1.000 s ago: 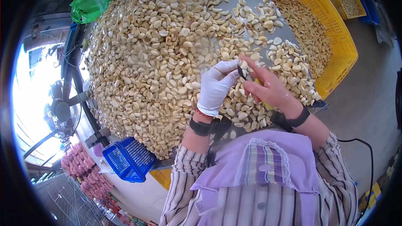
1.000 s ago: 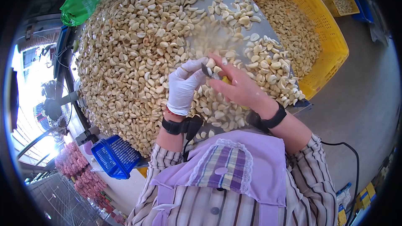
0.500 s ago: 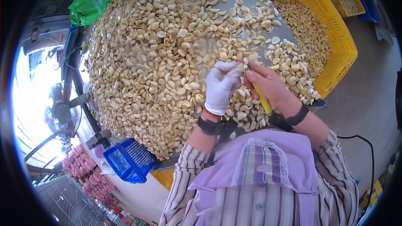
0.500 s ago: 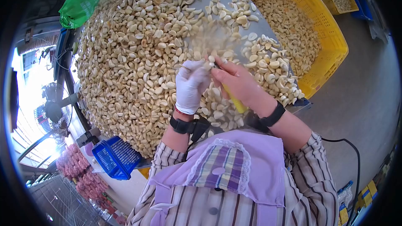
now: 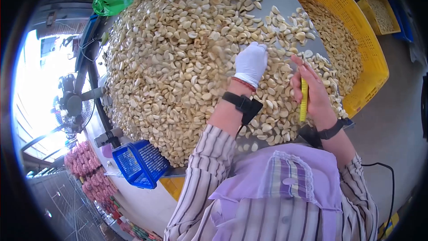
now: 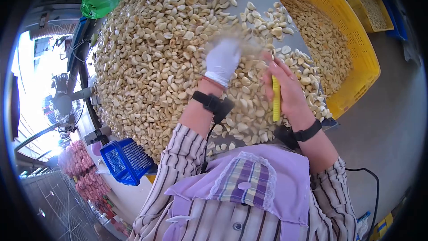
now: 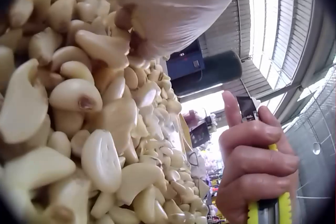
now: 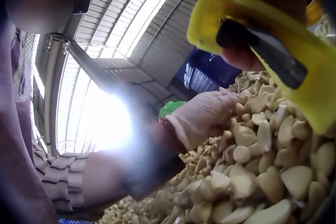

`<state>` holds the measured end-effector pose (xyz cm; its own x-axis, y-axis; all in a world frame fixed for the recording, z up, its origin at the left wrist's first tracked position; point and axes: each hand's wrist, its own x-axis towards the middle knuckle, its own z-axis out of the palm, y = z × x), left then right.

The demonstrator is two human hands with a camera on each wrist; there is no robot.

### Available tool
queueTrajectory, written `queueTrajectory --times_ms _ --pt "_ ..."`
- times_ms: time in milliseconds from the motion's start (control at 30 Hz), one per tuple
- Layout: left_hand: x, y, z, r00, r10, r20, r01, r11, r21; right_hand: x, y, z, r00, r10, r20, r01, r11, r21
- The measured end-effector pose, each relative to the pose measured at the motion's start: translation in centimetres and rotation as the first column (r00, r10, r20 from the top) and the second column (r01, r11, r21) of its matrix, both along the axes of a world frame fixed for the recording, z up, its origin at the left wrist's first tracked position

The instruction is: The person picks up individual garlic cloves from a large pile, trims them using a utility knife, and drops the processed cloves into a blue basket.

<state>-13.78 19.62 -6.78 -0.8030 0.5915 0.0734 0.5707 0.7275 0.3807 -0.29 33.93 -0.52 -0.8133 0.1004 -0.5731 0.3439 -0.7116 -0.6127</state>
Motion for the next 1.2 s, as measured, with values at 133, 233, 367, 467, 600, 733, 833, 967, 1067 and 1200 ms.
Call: queueTrajectory --times_ms 133,233,367,467,600,733,833,967,1067,1200 --pt "0.5 -1.5 1.8 0.947 0.013 0.322 -0.132 0.928 0.349 0.3 0.1 -0.3 0.999 0.021 -0.034 -0.019 0.999 0.035" --pt "1.8 -3.5 2.7 0.441 -0.217 0.871 -0.639 0.605 0.474 0.6 0.3 -0.5 0.993 0.068 -0.097 -0.057 0.992 0.108" --pt "3.9 -4.6 4.0 0.348 -0.328 0.878 -0.758 0.452 0.47 0.7 -0.8 -0.1 0.977 0.201 -0.066 -0.179 0.953 0.245" --pt "5.1 -4.9 6.1 0.358 -0.277 0.892 -0.744 0.493 0.451 0.4 -1.6 1.0 0.925 0.379 -0.039 -0.341 0.868 0.36" --pt "6.5 -4.7 6.5 0.401 -0.328 0.855 -0.697 0.497 0.517 0.2 -2.3 1.6 0.856 0.517 -0.006 -0.471 0.786 0.401" --pt "7.1 -4.5 7.2 0.412 -0.357 0.838 -0.694 0.473 0.542 0.4 -2.4 1.1 0.865 0.498 -0.055 -0.455 0.826 0.332" --pt "6.9 -5.9 5.4 0.255 -0.663 0.704 -0.783 0.286 0.552 0.4 -2.3 1.4 0.839 0.543 -0.021 -0.516 0.808 0.285" --pt "5.8 -5.7 4.8 0.254 -0.805 0.537 -0.945 -0.087 0.316 0.1 -2.1 0.0 0.941 0.336 0.024 -0.336 0.929 0.158" --pt "3.9 -6.6 4.4 0.308 -0.45 0.838 -0.856 0.253 0.45 0.3 -1.8 -0.2 0.972 0.235 0.025 -0.236 0.961 0.145" --pt "1.4 -5.6 1.1 0.913 0.389 0.124 -0.409 0.88 0.243 0.3 -1.9 -0.5 0.96 0.28 0.015 -0.279 0.946 0.167"
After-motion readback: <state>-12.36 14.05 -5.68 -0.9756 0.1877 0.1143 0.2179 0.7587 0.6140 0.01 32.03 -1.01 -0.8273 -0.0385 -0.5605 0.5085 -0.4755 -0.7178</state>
